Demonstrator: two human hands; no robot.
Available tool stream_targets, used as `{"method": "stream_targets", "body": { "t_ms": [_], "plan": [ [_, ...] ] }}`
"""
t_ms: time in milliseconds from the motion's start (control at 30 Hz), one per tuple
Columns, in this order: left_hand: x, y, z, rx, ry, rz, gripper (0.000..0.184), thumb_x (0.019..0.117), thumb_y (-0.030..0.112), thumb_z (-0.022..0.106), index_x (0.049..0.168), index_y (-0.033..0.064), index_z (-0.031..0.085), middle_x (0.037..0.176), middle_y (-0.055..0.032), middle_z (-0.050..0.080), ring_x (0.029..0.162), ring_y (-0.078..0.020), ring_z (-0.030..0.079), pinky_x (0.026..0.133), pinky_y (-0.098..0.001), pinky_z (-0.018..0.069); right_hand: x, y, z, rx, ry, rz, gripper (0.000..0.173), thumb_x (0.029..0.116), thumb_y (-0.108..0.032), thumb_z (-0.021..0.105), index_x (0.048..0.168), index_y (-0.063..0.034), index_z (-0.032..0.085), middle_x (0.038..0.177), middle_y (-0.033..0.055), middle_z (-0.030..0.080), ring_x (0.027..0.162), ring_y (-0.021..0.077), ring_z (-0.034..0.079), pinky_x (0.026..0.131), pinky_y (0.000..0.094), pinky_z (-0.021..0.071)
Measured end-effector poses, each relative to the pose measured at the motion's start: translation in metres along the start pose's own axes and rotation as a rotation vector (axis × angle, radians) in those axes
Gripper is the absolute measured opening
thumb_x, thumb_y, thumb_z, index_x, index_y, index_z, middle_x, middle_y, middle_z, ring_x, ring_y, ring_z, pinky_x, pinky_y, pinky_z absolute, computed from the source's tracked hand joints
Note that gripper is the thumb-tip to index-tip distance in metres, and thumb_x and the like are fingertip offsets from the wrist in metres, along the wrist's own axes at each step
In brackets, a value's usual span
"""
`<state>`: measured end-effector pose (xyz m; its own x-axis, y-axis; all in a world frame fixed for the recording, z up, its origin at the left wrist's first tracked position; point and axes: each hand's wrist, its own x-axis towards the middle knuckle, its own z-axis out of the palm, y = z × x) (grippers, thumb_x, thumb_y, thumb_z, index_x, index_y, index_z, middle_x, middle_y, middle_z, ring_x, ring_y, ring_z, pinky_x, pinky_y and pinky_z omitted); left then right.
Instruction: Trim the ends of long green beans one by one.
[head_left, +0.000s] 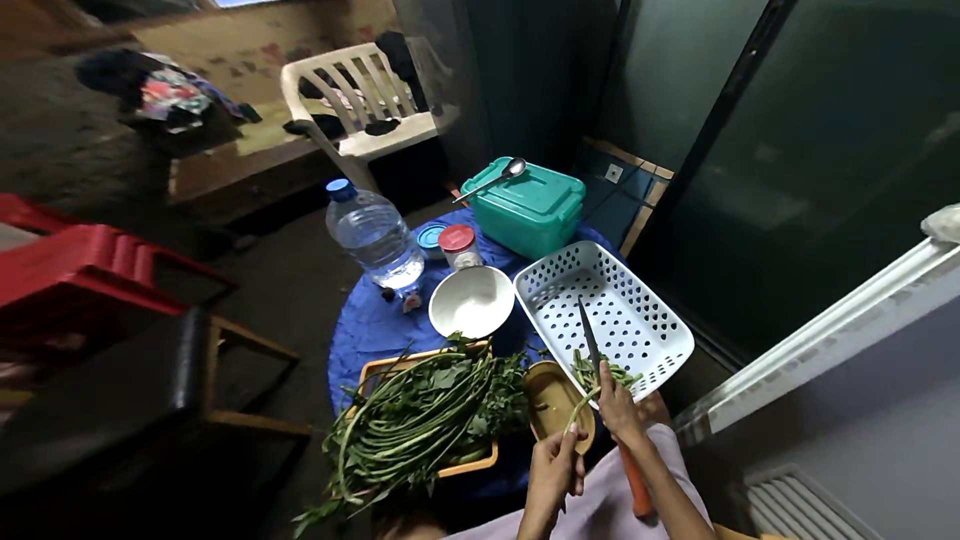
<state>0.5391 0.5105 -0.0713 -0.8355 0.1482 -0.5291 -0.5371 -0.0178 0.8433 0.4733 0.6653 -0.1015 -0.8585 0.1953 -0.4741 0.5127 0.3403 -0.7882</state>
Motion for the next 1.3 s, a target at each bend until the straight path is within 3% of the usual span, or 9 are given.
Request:
{"method": "stream_targets", "body": {
  "t_ms": [100, 233, 300, 400, 533, 733, 933, 1133, 1300],
  "plan": [
    [0.000, -0.002, -0.002, 0.013, 0.047, 0.031, 0.038, 0.1119, 0.023, 0.041, 0.114, -0.0025, 0.069, 0.056, 0.0003, 0.055, 0.042, -0.0056, 0.048, 0.042, -0.0210, 0.0431, 0.009, 0.003, -0.002, 0.058, -0.055, 0.073, 0.078, 0.1081, -0.058, 0.012, 0.104, -0.0007, 0.064, 0.074, 0.0100, 0.055, 0.062, 0.0225, 0.054, 0.064, 0.0423, 0.0500],
    [0.003, 0.005, -0.006, -0.010, 0.067, 0.039, 0.038, 0.1121, 0.023, 0.041, 0.112, -0.0028, 0.069, 0.056, 0.0005, 0.054, 0.042, -0.0054, 0.047, 0.041, -0.0206, 0.0422, 0.005, 0.002, -0.009, 0.143, -0.107, 0.073, 0.073, 0.1081, -0.058, 0.013, 0.133, -0.0068, 0.059, 0.070, 0.0055, 0.052, 0.055, 0.0187, 0.050, 0.056, 0.0377, 0.0484],
    [0.006, 0.007, -0.006, -0.034, 0.043, 0.042, 0.039, 0.1123, 0.023, 0.040, 0.113, -0.0031, 0.069, 0.056, 0.0010, 0.054, 0.042, -0.0048, 0.047, 0.041, -0.0197, 0.0418, -0.004, -0.001, -0.008, 0.201, -0.162, 0.040, 0.067, 0.1091, -0.055, 0.014, 0.121, -0.0052, 0.058, 0.064, 0.0026, 0.048, 0.050, 0.0157, 0.048, 0.052, 0.0336, 0.0471],
    [0.011, 0.010, -0.001, -0.104, -0.027, 0.032, 0.040, 0.1124, 0.024, 0.039, 0.112, -0.0029, 0.070, 0.056, 0.0018, 0.053, 0.042, -0.0034, 0.046, 0.041, -0.0180, 0.0399, -0.012, 0.002, -0.004, 0.341, -0.246, -0.026, 0.065, 0.1100, -0.052, 0.015, 0.134, -0.0118, 0.060, 0.059, -0.0025, 0.045, 0.046, 0.0106, 0.043, 0.047, 0.0292, 0.0429],
    [0.014, 0.008, 0.003, -0.114, -0.053, 0.011, 0.037, 0.1117, 0.022, 0.041, 0.113, -0.0011, 0.070, 0.057, 0.0048, 0.049, 0.043, -0.0012, 0.040, 0.042, -0.0165, 0.0350, -0.010, 0.002, 0.004, 0.356, -0.161, -0.007, 0.064, 0.1097, -0.054, 0.016, 0.107, -0.0096, 0.063, 0.057, -0.0037, 0.041, 0.045, 0.0098, 0.040, 0.047, 0.0285, 0.0405],
    [0.011, 0.001, 0.004, -0.113, -0.018, -0.003, 0.039, 0.1124, 0.022, 0.038, 0.113, -0.0007, 0.069, 0.059, 0.0053, 0.048, 0.045, -0.0020, 0.039, 0.043, -0.0178, 0.0341, 0.003, 0.003, 0.001, 0.196, -0.060, 0.038, 0.072, 0.1094, -0.054, 0.013, 0.093, -0.0034, 0.061, 0.066, 0.0036, 0.048, 0.055, 0.0164, 0.047, 0.057, 0.0361, 0.0456],
    [0.026, 0.009, 0.004, -0.091, -0.010, -0.012, 0.041, 0.1131, 0.023, 0.036, 0.111, -0.0012, 0.069, 0.058, 0.0050, 0.046, 0.044, -0.0026, 0.039, 0.043, -0.0184, 0.0346, -0.006, 0.003, -0.011, 0.244, -0.162, 0.049, 0.064, 0.1097, -0.054, 0.015, 0.146, -0.0139, 0.050, 0.065, 0.0008, 0.048, 0.050, 0.0142, 0.046, 0.051, 0.0328, 0.0456],
    [0.042, 0.013, 0.004, -0.246, -0.173, -0.116, 0.041, 0.1127, 0.026, 0.035, 0.106, 0.0031, 0.068, 0.057, 0.0071, 0.044, 0.044, -0.0016, 0.037, 0.042, -0.0166, 0.0337, -0.016, -0.002, -0.008, 0.296, -0.196, -0.010, 0.062, 0.1107, -0.050, 0.017, 0.103, -0.0082, 0.062, 0.062, -0.0013, 0.046, 0.048, 0.0106, 0.044, 0.049, 0.0292, 0.0433],
    [0.025, 0.009, -0.004, -0.182, -0.106, -0.130, 0.038, 0.1121, 0.020, 0.036, 0.108, -0.0011, 0.068, 0.060, 0.0039, 0.051, 0.047, -0.0037, 0.046, 0.046, -0.0182, 0.0409, 0.000, 0.008, -0.002, 0.255, -0.108, 0.033, 0.068, 0.1094, -0.055, 0.017, 0.114, -0.0044, 0.063, 0.064, 0.0009, 0.046, 0.052, 0.0145, 0.045, 0.054, 0.0339, 0.0448]
  ]
}}
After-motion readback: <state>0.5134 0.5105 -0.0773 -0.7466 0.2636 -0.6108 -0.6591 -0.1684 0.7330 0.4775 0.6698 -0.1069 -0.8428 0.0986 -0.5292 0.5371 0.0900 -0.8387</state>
